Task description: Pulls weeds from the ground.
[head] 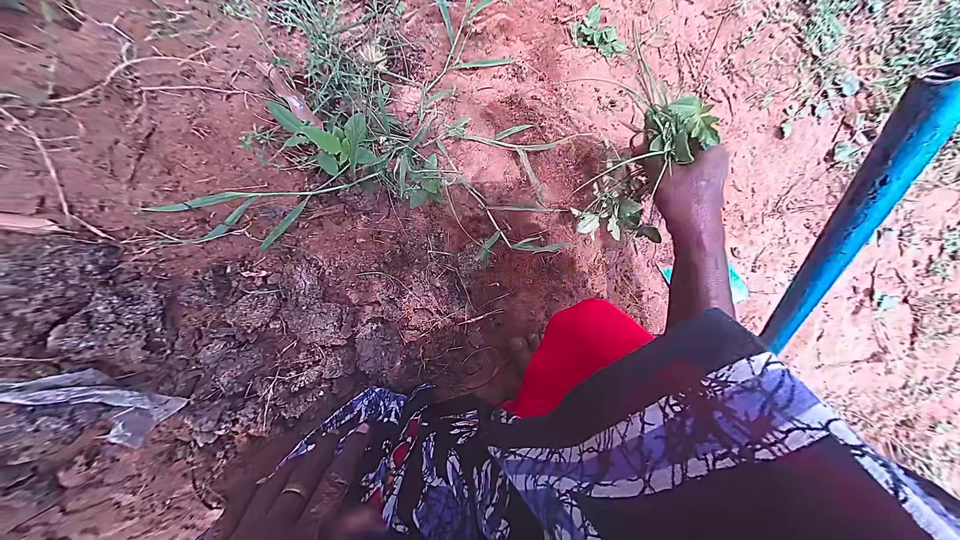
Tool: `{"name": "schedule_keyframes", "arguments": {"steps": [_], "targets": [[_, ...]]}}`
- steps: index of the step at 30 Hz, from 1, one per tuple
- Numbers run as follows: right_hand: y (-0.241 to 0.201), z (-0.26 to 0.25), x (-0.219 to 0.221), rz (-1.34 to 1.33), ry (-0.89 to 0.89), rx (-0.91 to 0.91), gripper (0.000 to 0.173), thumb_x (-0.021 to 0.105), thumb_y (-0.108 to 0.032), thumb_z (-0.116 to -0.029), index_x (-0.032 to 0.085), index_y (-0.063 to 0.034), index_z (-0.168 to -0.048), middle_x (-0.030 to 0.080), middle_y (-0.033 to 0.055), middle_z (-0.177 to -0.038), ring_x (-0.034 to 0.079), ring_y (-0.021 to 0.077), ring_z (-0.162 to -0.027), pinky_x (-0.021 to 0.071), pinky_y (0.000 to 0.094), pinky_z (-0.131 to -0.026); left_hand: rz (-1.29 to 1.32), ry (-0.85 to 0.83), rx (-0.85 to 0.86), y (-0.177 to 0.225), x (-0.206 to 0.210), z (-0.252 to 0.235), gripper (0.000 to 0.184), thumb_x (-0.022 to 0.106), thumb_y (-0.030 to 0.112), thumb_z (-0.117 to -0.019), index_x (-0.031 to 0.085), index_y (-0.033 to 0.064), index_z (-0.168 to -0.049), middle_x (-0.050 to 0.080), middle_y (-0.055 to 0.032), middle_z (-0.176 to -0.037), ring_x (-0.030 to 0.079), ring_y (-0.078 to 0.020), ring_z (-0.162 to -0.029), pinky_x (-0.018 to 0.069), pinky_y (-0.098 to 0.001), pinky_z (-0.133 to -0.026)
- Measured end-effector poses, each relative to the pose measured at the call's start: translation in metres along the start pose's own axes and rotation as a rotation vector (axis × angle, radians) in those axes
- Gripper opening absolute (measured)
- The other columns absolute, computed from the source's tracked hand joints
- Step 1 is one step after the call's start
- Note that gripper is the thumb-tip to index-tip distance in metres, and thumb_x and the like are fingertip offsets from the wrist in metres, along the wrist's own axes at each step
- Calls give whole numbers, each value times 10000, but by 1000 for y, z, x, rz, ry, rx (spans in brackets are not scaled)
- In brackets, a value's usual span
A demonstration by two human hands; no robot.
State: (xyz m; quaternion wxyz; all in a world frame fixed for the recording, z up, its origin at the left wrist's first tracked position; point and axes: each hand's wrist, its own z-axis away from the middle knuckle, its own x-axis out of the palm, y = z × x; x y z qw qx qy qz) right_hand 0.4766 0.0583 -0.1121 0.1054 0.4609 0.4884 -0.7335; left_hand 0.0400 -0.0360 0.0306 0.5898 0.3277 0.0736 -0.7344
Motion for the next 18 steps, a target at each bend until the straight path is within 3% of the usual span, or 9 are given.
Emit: {"name": "schedule_keyframes", "arguments": {"steps": [2, 5, 7, 9, 11, 14, 16, 18], "targets": [[11, -4, 2, -37, -92, 10, 416, 683, -301, -974, 645, 16, -1240, 689, 203, -1131, 660, 283, -1075, 494, 540, -969, 6, 10, 2, 0, 1, 0, 518, 533, 295, -1065, 504, -6, -1485, 532, -316, -1451, 533, -549, -1301, 391, -690, -1063], [0, -4, 12, 184, -233, 130, 335, 665, -211, -983, 669, 60, -1180, 675, 314, -1136, 647, 473, -1101, 462, 684, -921, -15, 0, -10, -1, 2, -2, 535, 524, 314, -1067, 488, 6, -1502, 527, -317, -1456, 526, -556, -1305, 394, -694, -1057], [-9, 1, 22, 245, -212, 140, 364, 618, -195, -1001, 646, 24, -1289, 637, 312, -1269, 607, 497, -1194, 430, 707, -955, -35, -16, -9, -2, 2, -4, 543, 535, 310, -1063, 468, 32, -1525, 508, -308, -1480, 524, -549, -1311, 408, -689, -1045], [-7, 2, 32, 241, -183, 101, 362, 609, -213, -1008, 643, -15, -1309, 613, 267, -1352, 604, 468, -1224, 444, 695, -971, -15, 5, 99, -10, -1, -13, 562, 577, 306, -1041, 467, 53, -1531, 484, -293, -1509, 512, -526, -1339, 418, -678, -1050], [-7, 4, 43, 209, -200, 82, 337, 605, -194, -1012, 656, -4, -1285, 643, 287, -1283, 620, 480, -1192, 455, 690, -957, 17, 144, 247, -21, -1, -32, 571, 580, 358, -1020, 503, 77, -1511, 529, -243, -1488, 557, -465, -1318, 467, -637, -1029], [-6, 18, 48, 178, -175, 78, 269, 584, -123, -997, 660, 28, -1206, 677, 307, -1149, 648, 492, -1120, 470, 688, -910, -148, 483, 411, -5, -8, -95, 537, 480, 425, -1019, 589, 101, -1434, 670, -179, -1318, 686, -408, -1140, 570, -562, -887], [-6, 24, 46, 212, -138, 108, 263, 576, -120, -998, 656, 25, -1203, 675, 295, -1157, 642, 474, -1148, 480, 667, -922, -113, 499, 415, 28, -23, -150, 480, 550, 303, -1038, 548, 114, -1479, 687, -229, -1215, 705, -433, -1034, 578, -574, -827], [-1, 26, 44, 254, -123, 109, 265, 557, -118, -1008, 659, 16, -1212, 668, 273, -1207, 590, 475, -1225, 468, 644, -960, -89, 446, 306, 64, -26, -203, 574, 626, 206, -1021, 443, 200, -1565, 651, -265, -1180, 679, -450, -1009, 569, -567, -799]]}}
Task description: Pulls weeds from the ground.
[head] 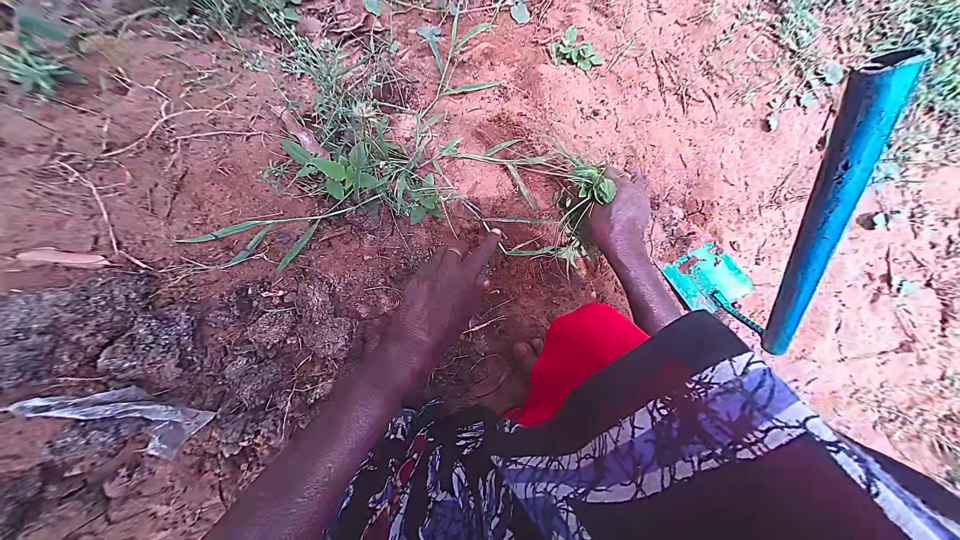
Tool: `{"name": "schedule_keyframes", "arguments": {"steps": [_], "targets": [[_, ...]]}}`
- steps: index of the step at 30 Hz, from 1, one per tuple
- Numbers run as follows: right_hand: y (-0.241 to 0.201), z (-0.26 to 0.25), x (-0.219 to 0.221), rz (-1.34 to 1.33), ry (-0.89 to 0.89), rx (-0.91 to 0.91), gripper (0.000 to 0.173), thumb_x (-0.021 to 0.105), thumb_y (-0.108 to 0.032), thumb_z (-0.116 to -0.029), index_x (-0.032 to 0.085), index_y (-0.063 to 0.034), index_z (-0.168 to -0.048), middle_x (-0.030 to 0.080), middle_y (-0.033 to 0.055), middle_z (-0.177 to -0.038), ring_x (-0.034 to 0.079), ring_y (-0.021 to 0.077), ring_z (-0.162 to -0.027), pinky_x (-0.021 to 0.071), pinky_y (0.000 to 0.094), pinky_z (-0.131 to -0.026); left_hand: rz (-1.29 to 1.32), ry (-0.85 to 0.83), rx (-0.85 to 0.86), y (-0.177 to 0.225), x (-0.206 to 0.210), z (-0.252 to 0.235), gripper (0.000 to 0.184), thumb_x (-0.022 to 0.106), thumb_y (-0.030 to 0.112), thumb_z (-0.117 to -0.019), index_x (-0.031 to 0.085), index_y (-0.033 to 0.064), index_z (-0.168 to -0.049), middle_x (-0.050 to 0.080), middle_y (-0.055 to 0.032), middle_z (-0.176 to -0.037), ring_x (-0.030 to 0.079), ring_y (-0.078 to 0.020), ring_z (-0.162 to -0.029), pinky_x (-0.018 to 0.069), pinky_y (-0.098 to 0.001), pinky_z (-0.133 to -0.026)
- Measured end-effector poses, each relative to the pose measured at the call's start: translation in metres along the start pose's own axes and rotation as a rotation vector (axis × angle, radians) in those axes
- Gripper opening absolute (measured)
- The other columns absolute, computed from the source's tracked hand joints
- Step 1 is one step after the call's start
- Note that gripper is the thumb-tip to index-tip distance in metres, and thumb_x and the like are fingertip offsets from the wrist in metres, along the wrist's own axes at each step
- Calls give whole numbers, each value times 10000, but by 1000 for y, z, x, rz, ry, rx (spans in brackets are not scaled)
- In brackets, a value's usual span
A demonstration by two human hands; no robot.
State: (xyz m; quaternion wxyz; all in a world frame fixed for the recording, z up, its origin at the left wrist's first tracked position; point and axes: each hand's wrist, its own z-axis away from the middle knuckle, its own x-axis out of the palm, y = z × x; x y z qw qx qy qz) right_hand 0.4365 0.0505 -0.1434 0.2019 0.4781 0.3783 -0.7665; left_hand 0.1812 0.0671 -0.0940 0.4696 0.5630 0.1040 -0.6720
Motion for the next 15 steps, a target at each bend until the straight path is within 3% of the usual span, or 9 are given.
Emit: {"name": "schedule_keyframes", "arguments": {"steps": [2, 3, 5, 6, 8, 11, 13, 15], "targets": [[10, -3, 0, 3, 24, -37, 316, 533, -98, -1009, 668, -7, -1281, 626, 221, -1371, 530, 470, -1307, 429, 631, -1033, -13, -84, -132, 16, 20, -44, 648, 625, 155, -1013, 376, 281, -1598, 633, -265, -1203, 654, -455, -1062, 552, -576, -822], [15, -4, 0, 7, 61, -59, 327, 540, -99, -1000, 684, -20, -1283, 609, 193, -1422, 512, 467, -1320, 406, 622, -1055, -2, -91, -177, 19, 30, -57, 590, 610, 131, -1012, 444, 259, -1563, 638, -266, -1217, 641, -463, -1102, 538, -595, -849], [21, -5, 4, 14, 171, -122, 266, 574, -95, -973, 722, -1, -1174, 613, 176, -1423, 495, 481, -1310, 370, 623, -1054, 21, -81, -244, 17, 38, -69, 342, 554, 137, -1036, 645, 109, -1364, 658, -256, -1228, 638, -453, -1154, 527, -605, -913], [22, -4, 4, -2, 217, -154, 252, 580, -92, -957, 724, 15, -1134, 614, 180, -1418, 479, 486, -1326, 360, 624, -1064, 29, -64, -258, 15, 33, -68, 300, 510, 183, -1073, 672, 52, -1289, 667, -256, -1198, 650, -449, -1132, 525, -604, -919], [22, 0, 3, -65, 311, -243, 228, 579, -68, -939, 703, 59, -1082, 647, 227, -1330, 483, 500, -1321, 367, 628, -1062, 56, 89, -212, 10, 17, -60, 328, 477, 213, -1094, 680, -37, -1153, 680, -288, -1065, 686, -479, -988, 541, -625, -829], [19, 0, 6, -220, 398, -297, 206, 611, -59, -922, 704, 106, -1003, 707, 281, -1118, 568, 485, -1237, 387, 583, -1066, 77, 408, -152, -14, -23, -51, 372, 494, 232, -1087, 639, -97, -994, 648, -296, -837, 672, -488, -783, 519, -631, -697], [13, 1, 8, -317, 410, -306, 184, 617, -53, -930, 705, 104, -968, 717, 274, -1030, 607, 460, -1170, 408, 536, -1068, 105, 535, -169, -38, -59, -53, 407, 460, 279, -1099, 616, -91, -1029, 674, -272, -862, 701, -430, -800, 542, -603, -742], [11, 9, 9, -384, 370, -300, 212, 620, -81, -939, 709, 82, -1041, 711, 270, -1062, 627, 457, -1129, 431, 579, -1026, 164, 552, -239, -59, -96, -56, 422, 429, 286, -1103, 608, -95, -1085, 694, -235, -937, 711, -309, -817, 556, -504, -794]]}}
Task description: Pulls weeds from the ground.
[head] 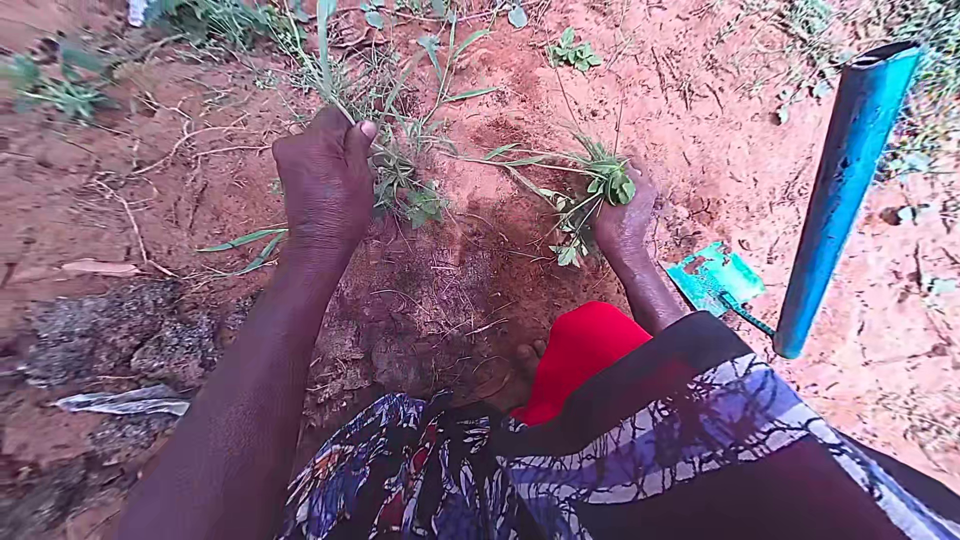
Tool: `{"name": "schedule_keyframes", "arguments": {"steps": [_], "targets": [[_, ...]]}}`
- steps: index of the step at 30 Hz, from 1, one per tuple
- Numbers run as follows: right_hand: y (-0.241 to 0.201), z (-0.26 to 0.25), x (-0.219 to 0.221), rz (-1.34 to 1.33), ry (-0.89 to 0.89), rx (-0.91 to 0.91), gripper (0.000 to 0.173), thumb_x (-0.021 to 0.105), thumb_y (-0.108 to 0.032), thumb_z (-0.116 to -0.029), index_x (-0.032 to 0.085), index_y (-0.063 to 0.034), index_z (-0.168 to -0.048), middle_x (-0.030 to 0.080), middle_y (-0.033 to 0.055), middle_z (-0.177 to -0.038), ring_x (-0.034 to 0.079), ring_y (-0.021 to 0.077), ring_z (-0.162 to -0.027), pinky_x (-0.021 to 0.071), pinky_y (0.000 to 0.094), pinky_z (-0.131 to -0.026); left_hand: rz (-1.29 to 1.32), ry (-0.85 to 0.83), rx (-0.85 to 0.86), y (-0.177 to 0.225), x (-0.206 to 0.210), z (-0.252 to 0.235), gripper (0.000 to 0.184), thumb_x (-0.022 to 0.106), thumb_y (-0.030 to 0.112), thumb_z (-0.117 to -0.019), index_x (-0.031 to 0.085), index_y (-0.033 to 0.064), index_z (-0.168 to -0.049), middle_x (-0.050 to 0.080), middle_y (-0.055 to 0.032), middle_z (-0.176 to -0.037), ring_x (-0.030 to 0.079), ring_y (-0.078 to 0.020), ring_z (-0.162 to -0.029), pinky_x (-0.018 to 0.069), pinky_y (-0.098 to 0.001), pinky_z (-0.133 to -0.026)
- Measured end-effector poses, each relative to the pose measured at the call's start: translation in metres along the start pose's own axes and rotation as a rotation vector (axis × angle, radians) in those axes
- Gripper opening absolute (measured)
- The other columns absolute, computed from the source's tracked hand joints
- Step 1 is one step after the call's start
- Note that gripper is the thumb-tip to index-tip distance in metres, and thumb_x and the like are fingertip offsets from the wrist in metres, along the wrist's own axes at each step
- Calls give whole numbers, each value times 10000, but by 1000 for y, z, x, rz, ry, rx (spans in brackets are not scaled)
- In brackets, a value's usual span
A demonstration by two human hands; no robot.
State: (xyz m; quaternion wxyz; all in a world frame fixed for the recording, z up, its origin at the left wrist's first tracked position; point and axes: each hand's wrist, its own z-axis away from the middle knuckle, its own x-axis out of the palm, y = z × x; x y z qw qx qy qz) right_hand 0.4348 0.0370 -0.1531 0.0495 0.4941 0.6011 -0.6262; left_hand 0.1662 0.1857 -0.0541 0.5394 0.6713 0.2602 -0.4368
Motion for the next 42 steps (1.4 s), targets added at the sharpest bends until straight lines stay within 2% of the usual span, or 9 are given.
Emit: {"name": "schedule_keyframes", "arguments": {"steps": [3, 5, 10, 16, 21, 27, 33, 36, 42], "targets": [[-13, 18, -7, -38, -177, -1, 202, 614, -98, -989, 641, 19, -1152, 663, 246, -1135, 609, 425, -1143, 445, 594, -1012, 53, 1, -154, -23, -27, -30, 410, 422, 289, -1104, 609, -76, -1096, 699, -144, -929, 703, -156, -744, 589, -379, -760], [-16, 19, 10, -53, -159, -107, 154, 671, -50, -923, 672, 59, -1031, 691, 267, -982, 669, 454, -982, 493, 628, -895, 134, 22, -250, -35, -33, -42, 340, 455, 274, -1095, 601, -31, -1065, 688, -41, -850, 685, -64, -660, 598, -287, -686], [-47, 7, 61, -73, -330, -150, 134, 675, -76, -886, 687, 47, -939, 693, 240, -887, 676, 431, -936, 495, 589, -867, 302, 46, -436, -36, -43, -47, 212, 485, 252, -1089, 553, 57, -1045, 671, 35, -790, 683, -52, -605, 590, -238, -585], [-119, -55, 129, 235, -798, -18, 384, 567, -64, -975, 581, 4, -1353, 660, 279, -1242, 607, 454, -1240, 477, 604, -1015, 395, 55, -549, -44, -56, -40, 151, 523, 243, -1076, 539, 93, -1070, 688, 27, -811, 704, -79, -630, 602, -253, -582], [-130, -47, 170, 357, -818, -71, 453, 586, -57, -968, 559, 15, -1414, 576, 264, -1423, 369, 487, -1459, 345, 648, -1124, 428, 34, -585, -58, -73, -8, 126, 540, 239, -1070, 554, 135, -1000, 694, 63, -808, 698, -55, -626, 595, -223, -567], [-127, -10, 169, 335, -835, -96, 512, 625, -27, -949, 518, 36, -1445, 563, 332, -1374, 493, 519, -1330, 410, 613, -1075, 518, 13, -636, -64, -79, 91, 146, 550, 162, -1059, 625, 62, -1134, 747, -11, -919, 720, -91, -679, 599, -223, -573], [-142, -41, 155, 16, -927, 296, 494, 570, -145, -1006, 479, 36, -1456, 578, 307, -1348, 582, 453, -1247, 465, 628, -991, 317, -257, -537, -46, -94, 184, 412, 448, 291, -1066, 634, 18, -1312, 735, -8, -1121, 719, -43, -860, 606, -220, -713], [-127, -42, 168, -247, -828, 341, 478, 586, -118, -1000, 492, -9, -1456, 577, 269, -1374, 571, 400, -1280, 458, 597, -1043, 330, -438, -457, -31, -113, 211, 365, 497, 187, -1066, 635, -69, -1288, 692, -107, -1238, 675, -27, -1044, 569, -234, -920], [-112, -61, 197, -314, -743, 369, 612, 667, -48, -904, 435, -43, -1470, 616, 247, -1337, 612, 382, -1239, 498, 599, -999, 352, -390, -490, -27, -99, 232, 353, 607, 128, -1007, 629, -103, -1273, 677, -164, -1243, 683, -19, -1008, 570, -195, -897]]}}
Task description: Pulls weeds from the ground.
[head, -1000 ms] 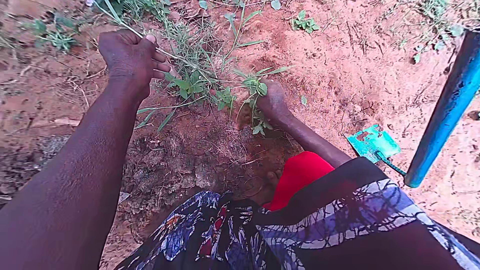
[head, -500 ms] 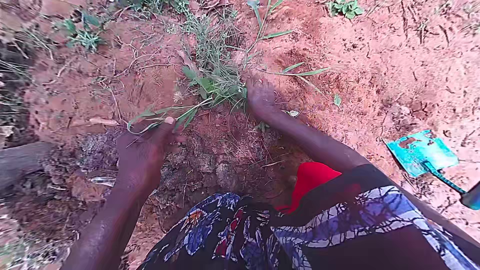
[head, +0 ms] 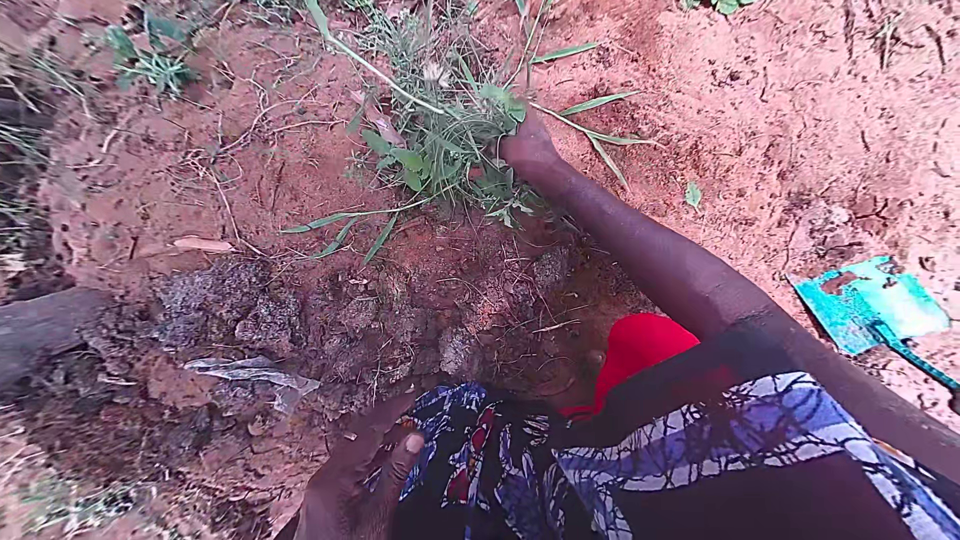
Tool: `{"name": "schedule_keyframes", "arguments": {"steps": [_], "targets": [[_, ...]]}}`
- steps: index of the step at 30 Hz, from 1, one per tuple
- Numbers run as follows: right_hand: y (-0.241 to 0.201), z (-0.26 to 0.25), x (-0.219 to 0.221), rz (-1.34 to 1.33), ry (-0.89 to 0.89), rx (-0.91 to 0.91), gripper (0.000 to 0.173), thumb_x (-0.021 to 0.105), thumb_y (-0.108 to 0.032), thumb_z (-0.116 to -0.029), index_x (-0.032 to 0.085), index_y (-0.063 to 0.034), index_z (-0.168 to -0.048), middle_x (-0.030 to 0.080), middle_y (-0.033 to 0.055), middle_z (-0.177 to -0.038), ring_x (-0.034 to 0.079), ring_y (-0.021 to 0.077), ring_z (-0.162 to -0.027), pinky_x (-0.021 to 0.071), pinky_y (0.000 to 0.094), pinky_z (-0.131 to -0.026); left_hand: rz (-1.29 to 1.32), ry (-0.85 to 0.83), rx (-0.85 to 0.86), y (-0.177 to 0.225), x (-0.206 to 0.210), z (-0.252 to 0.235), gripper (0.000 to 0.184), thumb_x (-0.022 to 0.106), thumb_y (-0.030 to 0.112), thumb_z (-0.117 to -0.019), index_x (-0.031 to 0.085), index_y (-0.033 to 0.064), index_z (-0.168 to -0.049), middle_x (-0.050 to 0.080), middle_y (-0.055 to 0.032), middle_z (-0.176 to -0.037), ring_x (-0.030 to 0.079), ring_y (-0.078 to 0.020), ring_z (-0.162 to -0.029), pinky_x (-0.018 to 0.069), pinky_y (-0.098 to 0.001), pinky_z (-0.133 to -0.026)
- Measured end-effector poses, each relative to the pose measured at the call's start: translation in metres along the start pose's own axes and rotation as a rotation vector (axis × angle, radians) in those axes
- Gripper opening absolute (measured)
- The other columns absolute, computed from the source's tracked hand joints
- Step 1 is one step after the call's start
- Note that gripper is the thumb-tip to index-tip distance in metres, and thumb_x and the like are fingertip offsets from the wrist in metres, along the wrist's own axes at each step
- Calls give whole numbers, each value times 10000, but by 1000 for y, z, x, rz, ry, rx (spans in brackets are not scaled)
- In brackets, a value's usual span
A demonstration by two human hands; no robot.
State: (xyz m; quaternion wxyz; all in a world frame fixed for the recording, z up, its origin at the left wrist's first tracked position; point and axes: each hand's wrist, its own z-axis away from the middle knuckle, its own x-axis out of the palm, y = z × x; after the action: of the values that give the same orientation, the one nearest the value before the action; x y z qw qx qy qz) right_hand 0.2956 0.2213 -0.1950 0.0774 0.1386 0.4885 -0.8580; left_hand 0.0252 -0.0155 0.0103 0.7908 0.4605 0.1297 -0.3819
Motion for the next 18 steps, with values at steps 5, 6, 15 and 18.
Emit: {"name": "schedule_keyframes", "arguments": {"steps": [5, 6, 15, 18], "targets": [[-2, 0, 21, -386, 262, 134, 704, 651, 31, -855, 377, -68, -1496, 586, 241, -1346, 616, 352, -1203, 538, 556, -938, 29, -46, 86, 6, 0, 2, 379, 608, 154, -1019, 614, -113, -1289, 700, -155, -1186, 683, -27, -990, 572, -217, -896], [-2, -3, 23, -425, 275, 153, 720, 632, 20, -868, 342, -76, -1519, 581, 244, -1351, 618, 352, -1198, 543, 554, -928, 49, -61, 82, 4, 0, 5, 386, 610, 156, -1021, 608, -117, -1293, 694, -165, -1210, 686, -39, -1013, 574, -224, -909], [-24, -8, 15, -23, -131, 14, 564, 640, 37, -900, 464, 19, -1435, 587, 238, -1337, 594, 310, -1212, 501, 493, -998, 302, -152, 12, -11, 9, 28, 355, 609, 115, -1022, 599, -105, -1301, 696, -81, -1223, 677, -36, -1053, 574, -266, -951], [-39, -12, 11, 477, -295, -92, 314, 620, -71, -962, 595, 95, -1228, 622, 292, -1225, 614, 424, -1148, 479, 635, -937, 274, -156, 10, -10, 11, 30, 359, 603, 105, -1020, 600, -126, -1295, 682, -134, -1242, 668, -43, -1074, 560, -259, -967]]}}
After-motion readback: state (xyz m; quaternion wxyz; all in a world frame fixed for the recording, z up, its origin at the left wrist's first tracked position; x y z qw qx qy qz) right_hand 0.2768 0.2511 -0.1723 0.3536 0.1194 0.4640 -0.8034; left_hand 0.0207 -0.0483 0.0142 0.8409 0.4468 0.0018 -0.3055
